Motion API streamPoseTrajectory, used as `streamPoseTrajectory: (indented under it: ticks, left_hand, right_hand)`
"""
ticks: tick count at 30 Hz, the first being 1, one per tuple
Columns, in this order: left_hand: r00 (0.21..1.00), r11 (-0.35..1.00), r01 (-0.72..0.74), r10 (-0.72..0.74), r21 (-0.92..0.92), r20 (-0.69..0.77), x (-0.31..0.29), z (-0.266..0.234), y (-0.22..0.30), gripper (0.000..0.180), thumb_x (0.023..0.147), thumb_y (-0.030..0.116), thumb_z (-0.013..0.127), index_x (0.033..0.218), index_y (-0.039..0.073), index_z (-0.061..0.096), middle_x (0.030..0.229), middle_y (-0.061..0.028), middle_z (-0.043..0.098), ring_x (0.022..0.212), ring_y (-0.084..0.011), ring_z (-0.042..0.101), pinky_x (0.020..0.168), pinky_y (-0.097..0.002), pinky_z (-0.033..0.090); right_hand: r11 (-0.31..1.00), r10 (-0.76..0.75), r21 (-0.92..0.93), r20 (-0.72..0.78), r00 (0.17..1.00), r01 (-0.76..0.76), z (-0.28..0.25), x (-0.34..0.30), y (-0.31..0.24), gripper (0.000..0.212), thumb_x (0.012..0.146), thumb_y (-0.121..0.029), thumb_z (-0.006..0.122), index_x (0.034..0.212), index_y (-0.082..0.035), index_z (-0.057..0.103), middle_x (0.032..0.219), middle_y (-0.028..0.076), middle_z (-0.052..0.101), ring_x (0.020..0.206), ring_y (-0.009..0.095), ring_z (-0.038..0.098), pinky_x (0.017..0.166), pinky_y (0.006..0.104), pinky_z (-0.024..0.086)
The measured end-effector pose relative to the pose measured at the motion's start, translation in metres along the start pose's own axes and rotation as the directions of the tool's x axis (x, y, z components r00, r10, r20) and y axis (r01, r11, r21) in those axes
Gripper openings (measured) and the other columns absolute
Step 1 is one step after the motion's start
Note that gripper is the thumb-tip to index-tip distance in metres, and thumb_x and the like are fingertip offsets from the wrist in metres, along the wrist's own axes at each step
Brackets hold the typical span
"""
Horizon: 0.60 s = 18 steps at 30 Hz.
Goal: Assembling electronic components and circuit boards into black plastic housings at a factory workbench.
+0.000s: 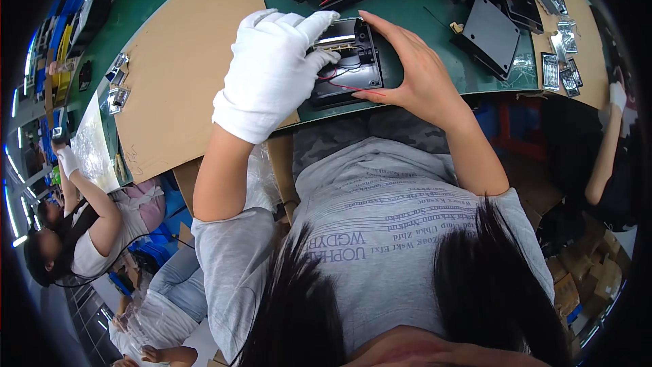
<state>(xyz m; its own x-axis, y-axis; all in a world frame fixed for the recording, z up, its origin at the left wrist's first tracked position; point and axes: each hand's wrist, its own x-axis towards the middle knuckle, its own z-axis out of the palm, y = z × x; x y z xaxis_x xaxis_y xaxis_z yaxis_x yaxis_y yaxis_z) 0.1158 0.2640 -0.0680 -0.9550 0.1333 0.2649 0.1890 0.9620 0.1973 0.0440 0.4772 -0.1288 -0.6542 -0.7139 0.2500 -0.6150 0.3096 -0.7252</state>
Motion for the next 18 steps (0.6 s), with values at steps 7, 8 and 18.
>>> streamPoseTrajectory:
  ticks: [7, 8, 18]
  left_hand:
    - [0.992, 0.978, 0.047, -0.07, -0.203, -0.107, -0.007, 0.009, 0.0, 0.039, 0.074, 0.009, 0.08, 0.112, 0.006, 0.074, 0.088, -0.0072, 0.075, 0.079, -0.0266, 0.068, 0.092, -0.0372, 0.05]
    - [0.989, 0.979, 0.033, -0.061, -0.203, -0.135, -0.007, 0.01, 0.0, 0.039, 0.074, 0.009, 0.08, 0.112, 0.006, 0.074, 0.088, -0.0074, 0.075, 0.08, -0.0267, 0.068, 0.092, -0.0371, 0.05]
    - [0.994, 0.997, 0.017, -0.025, -0.074, -0.11, -0.008, 0.002, 0.001, 0.053, 0.069, 0.011, 0.089, 0.12, 0.009, 0.074, 0.105, -0.0077, 0.074, 0.098, -0.0234, 0.068, 0.092, -0.0328, 0.053]
  right_hand:
    - [1.0, 0.012, 0.025, 0.008, 1.0, -0.012, -0.001, 0.0, 0.001, 0.101, 0.06, -0.022, 0.093, 0.15, -0.014, 0.048, 0.14, 0.008, 0.062, 0.121, 0.028, 0.061, 0.104, 0.0387, 0.048]
    - [1.0, 0.014, 0.023, 0.01, 1.0, -0.014, -0.001, 0.0, 0.001, 0.101, 0.06, -0.022, 0.093, 0.15, -0.014, 0.049, 0.14, 0.008, 0.062, 0.121, 0.028, 0.061, 0.103, 0.0387, 0.048]
    - [1.0, -0.022, 0.008, -0.022, 1.0, 0.022, -0.001, 0.0, 0.002, 0.095, 0.064, -0.029, 0.093, 0.148, -0.015, 0.049, 0.132, 0.009, 0.065, 0.12, 0.029, 0.062, 0.101, 0.0394, 0.049]
